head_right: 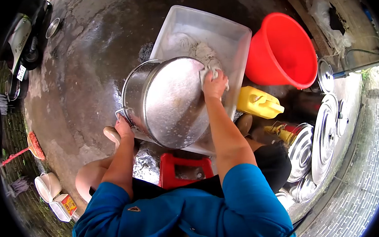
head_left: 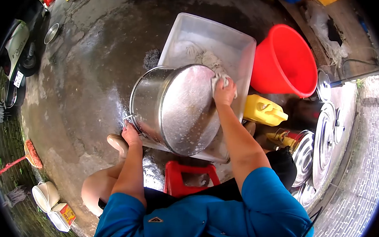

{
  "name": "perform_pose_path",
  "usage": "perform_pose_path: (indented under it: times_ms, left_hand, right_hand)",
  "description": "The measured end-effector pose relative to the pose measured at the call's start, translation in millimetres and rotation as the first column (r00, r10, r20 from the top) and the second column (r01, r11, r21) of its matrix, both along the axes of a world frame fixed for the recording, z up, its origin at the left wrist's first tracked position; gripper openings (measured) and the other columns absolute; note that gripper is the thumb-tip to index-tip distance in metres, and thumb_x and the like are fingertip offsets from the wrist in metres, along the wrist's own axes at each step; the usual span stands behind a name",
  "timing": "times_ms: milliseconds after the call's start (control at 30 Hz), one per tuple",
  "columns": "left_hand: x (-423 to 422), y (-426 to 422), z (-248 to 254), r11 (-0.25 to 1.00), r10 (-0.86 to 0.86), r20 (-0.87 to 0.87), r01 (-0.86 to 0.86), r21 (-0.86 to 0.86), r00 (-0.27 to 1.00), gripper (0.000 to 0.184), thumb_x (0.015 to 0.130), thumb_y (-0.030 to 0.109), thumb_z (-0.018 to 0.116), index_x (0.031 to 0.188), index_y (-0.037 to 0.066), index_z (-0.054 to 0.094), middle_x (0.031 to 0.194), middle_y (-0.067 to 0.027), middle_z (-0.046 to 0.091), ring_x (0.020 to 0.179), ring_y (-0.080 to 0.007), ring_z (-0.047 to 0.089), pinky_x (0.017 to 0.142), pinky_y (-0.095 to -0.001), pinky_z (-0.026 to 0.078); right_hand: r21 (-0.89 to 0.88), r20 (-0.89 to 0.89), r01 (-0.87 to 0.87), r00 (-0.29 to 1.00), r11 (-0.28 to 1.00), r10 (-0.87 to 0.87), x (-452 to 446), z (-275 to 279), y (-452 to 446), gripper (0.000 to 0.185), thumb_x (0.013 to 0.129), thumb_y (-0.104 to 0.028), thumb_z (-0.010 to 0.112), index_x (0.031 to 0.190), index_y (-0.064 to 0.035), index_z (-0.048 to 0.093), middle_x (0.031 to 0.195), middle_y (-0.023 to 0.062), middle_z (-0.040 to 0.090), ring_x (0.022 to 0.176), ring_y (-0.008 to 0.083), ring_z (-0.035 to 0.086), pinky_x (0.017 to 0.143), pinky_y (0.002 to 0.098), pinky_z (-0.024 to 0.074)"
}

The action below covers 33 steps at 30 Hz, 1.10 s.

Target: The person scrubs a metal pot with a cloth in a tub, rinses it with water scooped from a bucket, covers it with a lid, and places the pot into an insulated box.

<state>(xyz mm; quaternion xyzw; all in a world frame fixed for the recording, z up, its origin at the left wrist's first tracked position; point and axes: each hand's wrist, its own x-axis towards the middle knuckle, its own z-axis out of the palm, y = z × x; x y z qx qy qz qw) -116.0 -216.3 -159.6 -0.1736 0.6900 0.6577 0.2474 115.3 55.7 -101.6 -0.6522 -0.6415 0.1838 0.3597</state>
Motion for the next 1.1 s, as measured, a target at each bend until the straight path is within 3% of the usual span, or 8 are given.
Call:
perform_pose_path:
  times_ms: [167, 333, 533, 667, 767, 833, 1000, 1100]
  left_hand:
    - [3.1, 0.5, -1.8, 0.999, 0.014, -0.040, -0.013, 0.031, 0.999, 0.035, 0.092, 0.036, 0.052, 0.072, 0.006, 0.055, 0.062, 0.0027, 0.052, 0.051, -0.0086, 0.045, 0.045, -0.0250, 0.037]
    - [3.3, 1.5, 4.0, 0.999, -0.023, -0.076, 0.025, 0.027, 0.997, 0.036, 0.092, 0.035, 0.052, 0.072, 0.005, 0.057, 0.060, 0.0027, 0.052, 0.050, -0.0091, 0.046, 0.046, -0.0252, 0.038]
    - [-3.3, -2.5, -12.9, 0.996, -0.056, -0.079, 0.061, 0.071, 0.995, 0.035, 0.092, 0.034, 0.052, 0.075, 0.004, 0.057, 0.067, 0.0015, 0.053, 0.060, -0.0098, 0.046, 0.054, -0.0260, 0.040]
    - [-3.4, -6.7, -10.2, 0.995, -0.065, -0.051, 0.069, 0.077, 0.997, 0.034, 0.093, 0.035, 0.049, 0.083, 0.004, 0.057, 0.073, -0.0010, 0.057, 0.064, -0.0132, 0.052, 0.057, -0.0280, 0.042]
    - [5.2, -9.6, 4.9, 0.991, -0.084, 0.034, 0.080, 0.111, 0.996, 0.034, 0.093, 0.037, 0.046, 0.093, 0.005, 0.057, 0.081, -0.0030, 0.060, 0.070, -0.0153, 0.055, 0.059, -0.0308, 0.044]
    - [10.2, -16.8, 7.0, 0.988, -0.096, 0.106, 0.082, 0.127, 0.990, 0.036, 0.094, 0.039, 0.043, 0.100, 0.006, 0.057, 0.088, -0.0045, 0.061, 0.076, -0.0170, 0.058, 0.061, -0.0329, 0.045]
    - [17.3, -23.6, 9.0, 0.995, -0.057, 0.121, 0.046, 0.090, 0.991, 0.040, 0.094, 0.041, 0.042, 0.106, 0.005, 0.056, 0.096, -0.0079, 0.062, 0.082, -0.0190, 0.060, 0.066, -0.0351, 0.047]
    - [11.5, -14.6, 34.6, 0.995, -0.095, 0.058, 0.093, 0.046, 0.994, 0.051, 0.093, 0.044, 0.043, 0.114, -0.002, 0.053, 0.108, -0.0158, 0.059, 0.094, -0.0272, 0.059, 0.079, -0.0398, 0.048]
  right_hand:
    - [-0.149, 0.022, 0.166, 0.986, 0.975, -0.165, 43.7, -26.2, -67.4, 0.045, 0.081, -0.034, 0.057, 0.113, -0.0025, 0.052, 0.111, 0.0244, 0.049, 0.101, 0.0419, 0.050, 0.088, 0.0468, 0.0414]
    - [-0.495, -0.078, 0.440, 0.836, 0.749, -0.543, 51.6, -29.8, -123.3, 0.052, 0.080, -0.027, 0.060, 0.120, 0.0023, 0.046, 0.112, 0.0296, 0.050, 0.105, 0.0430, 0.049, 0.093, 0.0463, 0.0394]
    - [-0.542, -0.124, 0.423, 0.814, 0.726, -0.567, 21.2, -2.9, -202.1, 0.057, 0.079, -0.023, 0.062, 0.124, 0.0044, 0.040, 0.114, 0.0308, 0.046, 0.106, 0.0439, 0.047, 0.094, 0.0455, 0.0382]
    - [-0.509, -0.137, 0.212, 0.937, 0.834, -0.321, 0.0, 6.0, -239.2, 0.064, 0.080, -0.025, 0.060, 0.132, -0.0004, 0.030, 0.129, 0.0270, 0.027, 0.114, 0.0426, 0.038, 0.101, 0.0443, 0.0304]
    - [-0.505, -0.140, 0.057, 0.979, 0.861, -0.147, 5.6, 42.8, -230.9, 0.057, 0.080, -0.024, 0.059, 0.129, -0.0073, 0.035, 0.128, 0.0254, 0.030, 0.117, 0.0428, 0.036, 0.101, 0.0450, 0.0304]
    - [-0.290, 0.001, -0.066, 0.998, 0.955, 0.069, 21.5, 17.0, -214.5, 0.052, 0.080, -0.023, 0.058, 0.127, -0.0116, 0.038, 0.126, 0.0234, 0.035, 0.115, 0.0429, 0.040, 0.096, 0.0463, 0.0357]
    - [-0.348, 0.025, -0.038, 0.998, 0.937, 0.050, 65.0, -22.3, -143.7, 0.050, 0.080, -0.024, 0.055, 0.126, -0.0101, 0.043, 0.123, 0.0230, 0.045, 0.101, 0.0426, 0.053, 0.085, 0.0479, 0.0459]
    - [-0.869, 0.213, -0.299, 0.493, 0.394, 0.844, 90.0, 40.7, -101.5, 0.043, 0.080, -0.028, 0.054, 0.119, -0.0099, 0.056, 0.119, 0.0164, 0.056, 0.111, 0.0316, 0.054, 0.089, 0.0423, 0.0457]
